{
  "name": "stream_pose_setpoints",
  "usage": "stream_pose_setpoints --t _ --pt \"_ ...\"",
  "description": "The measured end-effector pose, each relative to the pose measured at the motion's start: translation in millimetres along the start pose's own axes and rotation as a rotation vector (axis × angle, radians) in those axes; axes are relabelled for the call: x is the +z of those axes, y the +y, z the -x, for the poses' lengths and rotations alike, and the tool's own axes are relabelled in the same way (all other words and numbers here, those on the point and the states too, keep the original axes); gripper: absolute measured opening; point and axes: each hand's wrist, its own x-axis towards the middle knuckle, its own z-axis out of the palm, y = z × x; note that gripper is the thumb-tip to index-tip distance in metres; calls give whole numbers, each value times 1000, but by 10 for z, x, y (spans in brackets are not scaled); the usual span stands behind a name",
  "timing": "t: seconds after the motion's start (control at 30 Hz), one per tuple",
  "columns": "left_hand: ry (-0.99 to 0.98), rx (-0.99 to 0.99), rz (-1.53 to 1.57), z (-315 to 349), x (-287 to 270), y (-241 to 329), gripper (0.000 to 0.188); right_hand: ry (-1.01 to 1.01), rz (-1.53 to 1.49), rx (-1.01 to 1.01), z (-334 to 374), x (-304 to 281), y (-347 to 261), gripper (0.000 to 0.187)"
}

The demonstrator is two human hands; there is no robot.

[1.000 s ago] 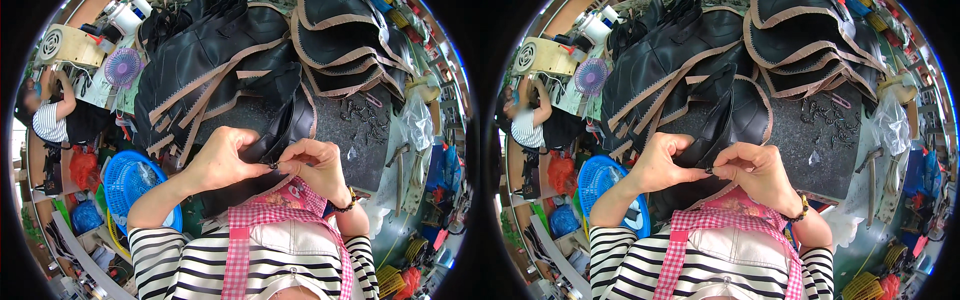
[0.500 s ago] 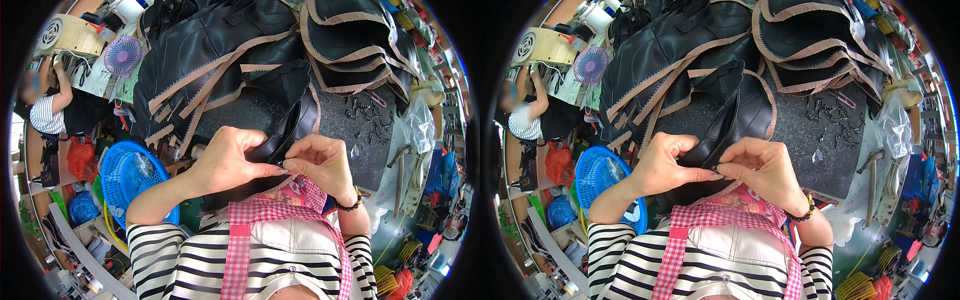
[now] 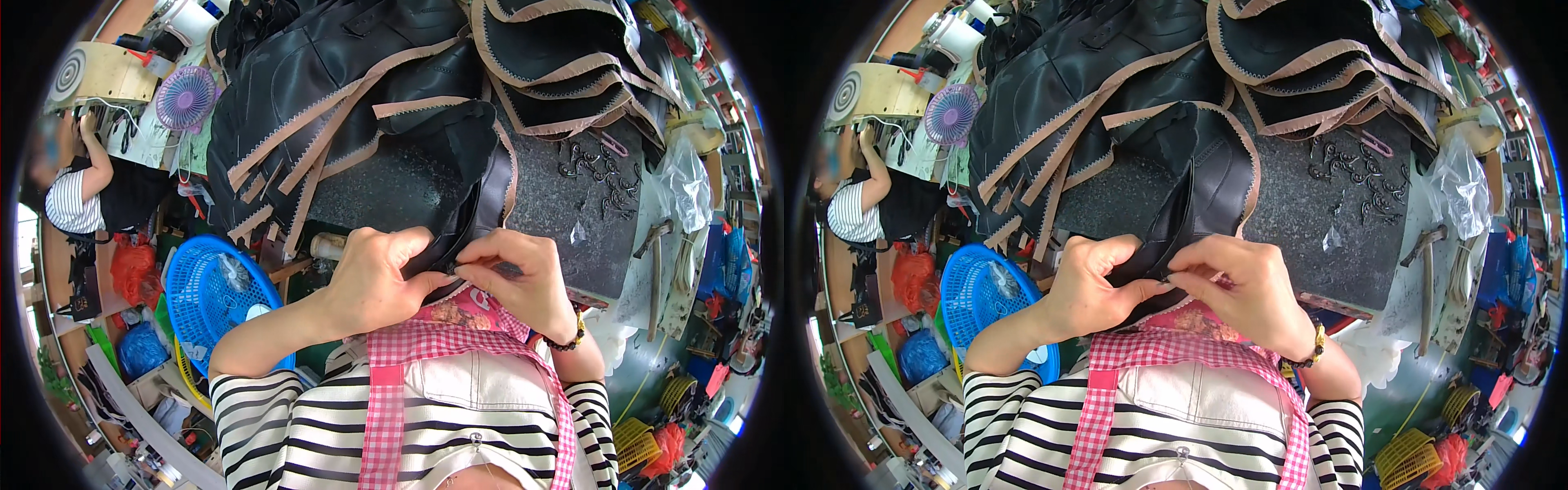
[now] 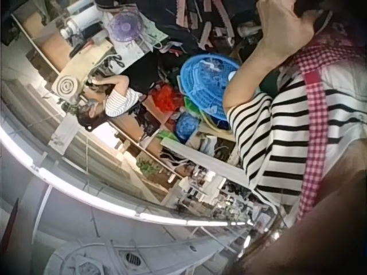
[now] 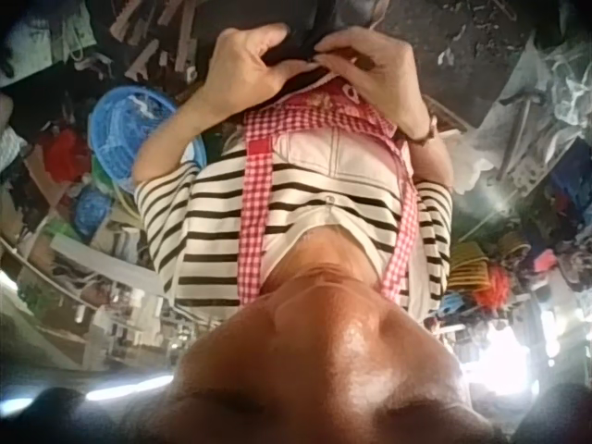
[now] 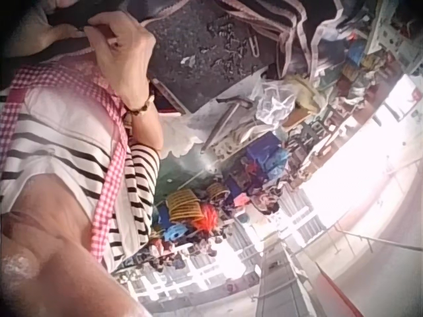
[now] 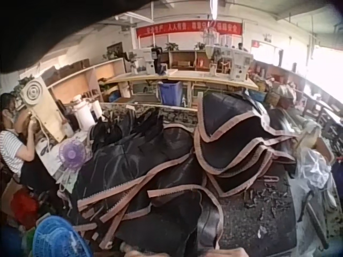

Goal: The person attaches metal rivets to the corners of black leather bag components. They position the rivet, place the bag on a workbench, and use a hammer to secure the fastener. This process is repeated for multiple bag pieces.

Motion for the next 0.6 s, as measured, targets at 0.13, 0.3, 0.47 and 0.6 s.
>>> stream_pose_setpoints --t 0.13,0.3,0.47,0.6 --pt "-40 40 -69 -9 -26 30 16 28 300 -259 18 -23 -6 33" --pt "-94 89 -98 28 20 -13 19 -95 460 -490 -96 -189 -20 35" --pt "-114 26 28 26 -12 -5 18 24 400 -440 -77 -178 -2 32" --pt "-141 -82 102 24 -25 -10 15 169 170 -211 105 -34 141 25"
